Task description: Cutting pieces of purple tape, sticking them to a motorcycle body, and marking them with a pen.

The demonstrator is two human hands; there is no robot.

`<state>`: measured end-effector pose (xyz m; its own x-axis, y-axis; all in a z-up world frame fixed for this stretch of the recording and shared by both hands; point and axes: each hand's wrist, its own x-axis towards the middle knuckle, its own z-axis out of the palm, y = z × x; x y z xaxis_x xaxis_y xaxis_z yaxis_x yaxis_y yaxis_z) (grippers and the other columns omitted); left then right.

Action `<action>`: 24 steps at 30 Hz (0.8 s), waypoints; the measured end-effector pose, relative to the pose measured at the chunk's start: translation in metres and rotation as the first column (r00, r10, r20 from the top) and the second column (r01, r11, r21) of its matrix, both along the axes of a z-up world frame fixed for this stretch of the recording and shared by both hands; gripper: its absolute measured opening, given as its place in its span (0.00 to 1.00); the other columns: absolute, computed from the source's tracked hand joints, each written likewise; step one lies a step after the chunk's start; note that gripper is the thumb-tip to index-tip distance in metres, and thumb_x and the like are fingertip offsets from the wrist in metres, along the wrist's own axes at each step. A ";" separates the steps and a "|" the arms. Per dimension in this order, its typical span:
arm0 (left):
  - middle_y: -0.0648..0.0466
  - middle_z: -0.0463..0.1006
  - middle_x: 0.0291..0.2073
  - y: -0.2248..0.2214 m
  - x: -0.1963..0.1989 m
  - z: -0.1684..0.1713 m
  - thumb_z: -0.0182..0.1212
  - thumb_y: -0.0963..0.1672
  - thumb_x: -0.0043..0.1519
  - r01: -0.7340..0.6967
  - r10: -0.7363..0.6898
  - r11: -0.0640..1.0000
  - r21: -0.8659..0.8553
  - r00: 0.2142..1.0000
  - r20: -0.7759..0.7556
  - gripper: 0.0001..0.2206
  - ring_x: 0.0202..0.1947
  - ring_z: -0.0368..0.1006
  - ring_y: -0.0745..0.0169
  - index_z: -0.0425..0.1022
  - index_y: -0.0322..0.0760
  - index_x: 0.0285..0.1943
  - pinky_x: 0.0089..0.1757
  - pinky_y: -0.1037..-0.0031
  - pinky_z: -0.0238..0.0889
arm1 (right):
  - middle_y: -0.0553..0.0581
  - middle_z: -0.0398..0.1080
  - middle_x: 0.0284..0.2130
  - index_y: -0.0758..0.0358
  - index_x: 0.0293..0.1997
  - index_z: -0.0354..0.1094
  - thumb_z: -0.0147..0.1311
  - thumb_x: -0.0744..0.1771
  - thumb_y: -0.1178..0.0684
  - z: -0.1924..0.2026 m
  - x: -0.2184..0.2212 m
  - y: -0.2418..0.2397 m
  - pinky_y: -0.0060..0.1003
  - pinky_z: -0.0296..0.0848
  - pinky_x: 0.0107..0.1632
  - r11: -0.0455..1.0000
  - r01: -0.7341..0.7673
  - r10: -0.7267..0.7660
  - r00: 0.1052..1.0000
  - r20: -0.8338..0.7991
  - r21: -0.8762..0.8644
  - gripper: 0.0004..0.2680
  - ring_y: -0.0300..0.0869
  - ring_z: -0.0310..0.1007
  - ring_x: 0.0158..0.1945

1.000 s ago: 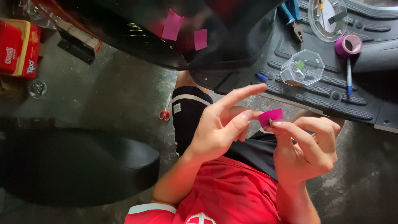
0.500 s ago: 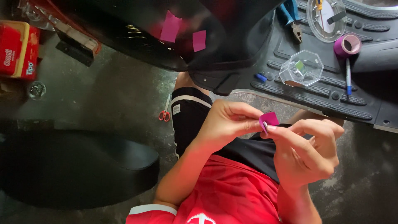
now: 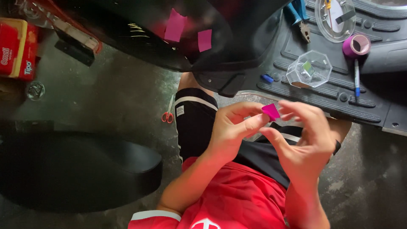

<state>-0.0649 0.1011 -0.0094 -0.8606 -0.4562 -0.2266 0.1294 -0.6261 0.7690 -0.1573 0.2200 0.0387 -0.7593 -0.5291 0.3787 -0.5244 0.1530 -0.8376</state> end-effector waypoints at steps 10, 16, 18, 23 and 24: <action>0.58 0.77 0.36 0.012 -0.005 0.008 0.63 0.40 0.67 -0.087 0.090 0.965 0.248 0.996 0.001 0.07 0.32 0.64 0.77 0.79 0.31 0.51 0.33 0.81 0.53 | 0.57 0.75 0.39 0.75 0.52 0.72 0.65 0.66 0.69 -0.019 0.005 0.004 0.25 0.67 0.42 0.999 -0.010 0.023 0.967 0.254 -0.052 0.10 0.37 0.73 0.42; 0.59 0.76 0.35 0.015 -0.007 0.006 0.63 0.39 0.68 -0.123 0.149 0.954 0.273 0.986 -0.078 0.07 0.32 0.63 0.76 0.78 0.30 0.52 0.33 0.80 0.52 | 0.58 0.73 0.36 0.77 0.47 0.72 0.66 0.67 0.69 -0.019 0.003 0.003 0.27 0.68 0.42 0.993 -0.063 0.079 0.984 0.160 -0.103 0.07 0.39 0.72 0.41; 0.58 0.76 0.35 0.013 -0.006 0.009 0.64 0.39 0.67 -0.116 0.138 0.962 0.246 0.988 -0.076 0.08 0.32 0.63 0.76 0.78 0.29 0.53 0.34 0.80 0.53 | 0.58 0.73 0.35 0.77 0.48 0.72 0.66 0.67 0.69 -0.018 0.002 0.003 0.27 0.67 0.42 0.994 -0.059 0.073 0.986 0.153 -0.094 0.08 0.39 0.72 0.40; 0.59 0.75 0.37 0.009 -0.005 0.018 0.65 0.39 0.67 -0.104 0.106 0.991 0.084 0.994 -0.014 0.08 0.37 0.66 0.76 0.80 0.27 0.52 0.38 0.81 0.58 | 0.58 0.72 0.33 0.77 0.48 0.72 0.68 0.66 0.69 -0.019 0.002 0.003 0.27 0.66 0.40 0.996 -0.047 0.057 0.988 0.142 -0.072 0.09 0.39 0.70 0.38; 0.59 0.76 0.37 0.008 -0.006 0.021 0.65 0.39 0.66 -0.109 0.108 0.993 0.046 0.994 0.021 0.07 0.36 0.67 0.76 0.81 0.27 0.50 0.37 0.82 0.58 | 0.58 0.72 0.33 0.76 0.47 0.72 0.67 0.66 0.69 -0.019 0.002 0.004 0.28 0.66 0.40 0.996 -0.048 0.057 0.989 0.137 -0.074 0.08 0.39 0.70 0.38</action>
